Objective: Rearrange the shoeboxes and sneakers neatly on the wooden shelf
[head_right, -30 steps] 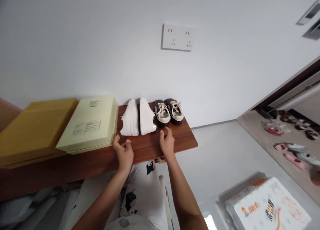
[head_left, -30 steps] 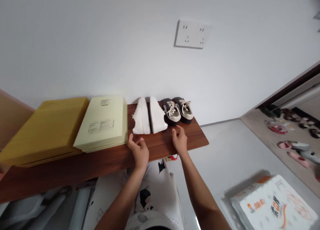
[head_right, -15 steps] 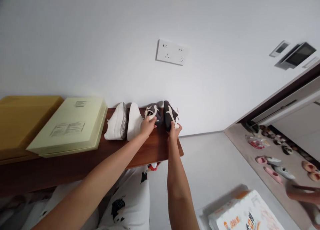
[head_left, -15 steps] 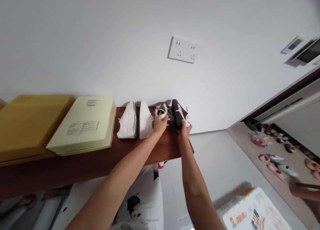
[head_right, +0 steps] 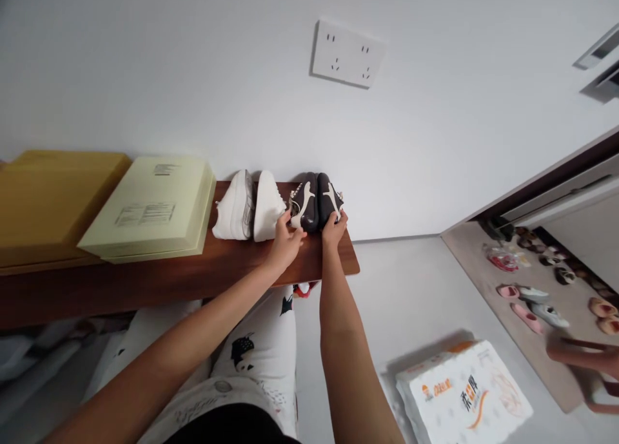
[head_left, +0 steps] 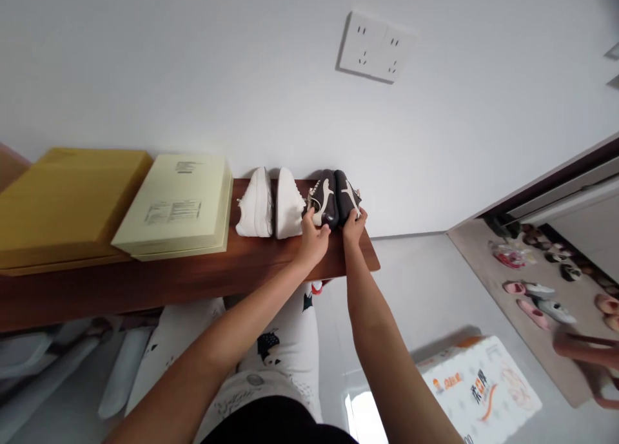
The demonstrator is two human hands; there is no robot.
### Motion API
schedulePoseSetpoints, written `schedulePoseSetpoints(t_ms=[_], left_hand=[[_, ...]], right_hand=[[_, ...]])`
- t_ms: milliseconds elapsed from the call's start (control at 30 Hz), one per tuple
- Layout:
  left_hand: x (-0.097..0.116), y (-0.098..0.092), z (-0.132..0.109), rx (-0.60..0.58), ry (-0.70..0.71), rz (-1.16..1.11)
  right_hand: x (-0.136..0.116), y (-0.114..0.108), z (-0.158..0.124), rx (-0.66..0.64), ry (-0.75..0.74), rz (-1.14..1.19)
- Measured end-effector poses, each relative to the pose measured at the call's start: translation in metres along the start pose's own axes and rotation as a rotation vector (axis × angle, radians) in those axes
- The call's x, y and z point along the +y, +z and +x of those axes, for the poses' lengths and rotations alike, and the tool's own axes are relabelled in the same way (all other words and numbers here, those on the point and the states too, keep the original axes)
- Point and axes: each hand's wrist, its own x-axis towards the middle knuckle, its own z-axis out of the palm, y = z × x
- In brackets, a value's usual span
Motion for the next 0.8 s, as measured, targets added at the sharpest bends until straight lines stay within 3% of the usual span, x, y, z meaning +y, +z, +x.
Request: schedulePoseSetpoints(t_ms=[100, 167, 233, 367, 467, 533, 600, 700, 800], left_hand=[[0.0, -0.06, -0.052, -0.033, -0.006, -0.004], [0.003, -0.109, -0.081, 0.068, -0.019, 0.008], [0.01, -0.164, -0.1, 0.254, -0.014, 0.007], [0.039, -0.272, -0.123, 0.738, 0.047, -0.04], [0.064, -0.335, -0.143, 1.021, 0.108, -0.059], [0.074, -0.363, -0.156, 1.11, 0.127, -0.093], [0.08, -0.378, -0.164, 1.15, 0.098, -0.147], [0.08, -0.385, -0.161, 1.125, -0.006, -0.23], [0.079, -0.383, -0.146, 1.01, -0.071, -0.268]], right_hand=[[0.0, 0.001, 0.002, 0.004, -0.007, -0.04], [-0.003, 0.001, 0.003, 0.01, -0.015, -0.07], [-0.006, 0.0, 0.002, 0.016, -0.02, -0.099], [-0.013, -0.008, -0.011, 0.05, -0.009, -0.149], [-0.009, -0.021, -0.037, 0.056, 0.046, -0.104], [-0.002, -0.031, -0.062, 0.029, 0.089, -0.014], [0.005, -0.041, -0.091, 0.014, 0.106, 0.078], [0.012, -0.053, -0.136, 0.03, 0.077, 0.13], [0.009, -0.06, -0.176, 0.003, 0.028, 0.089]])
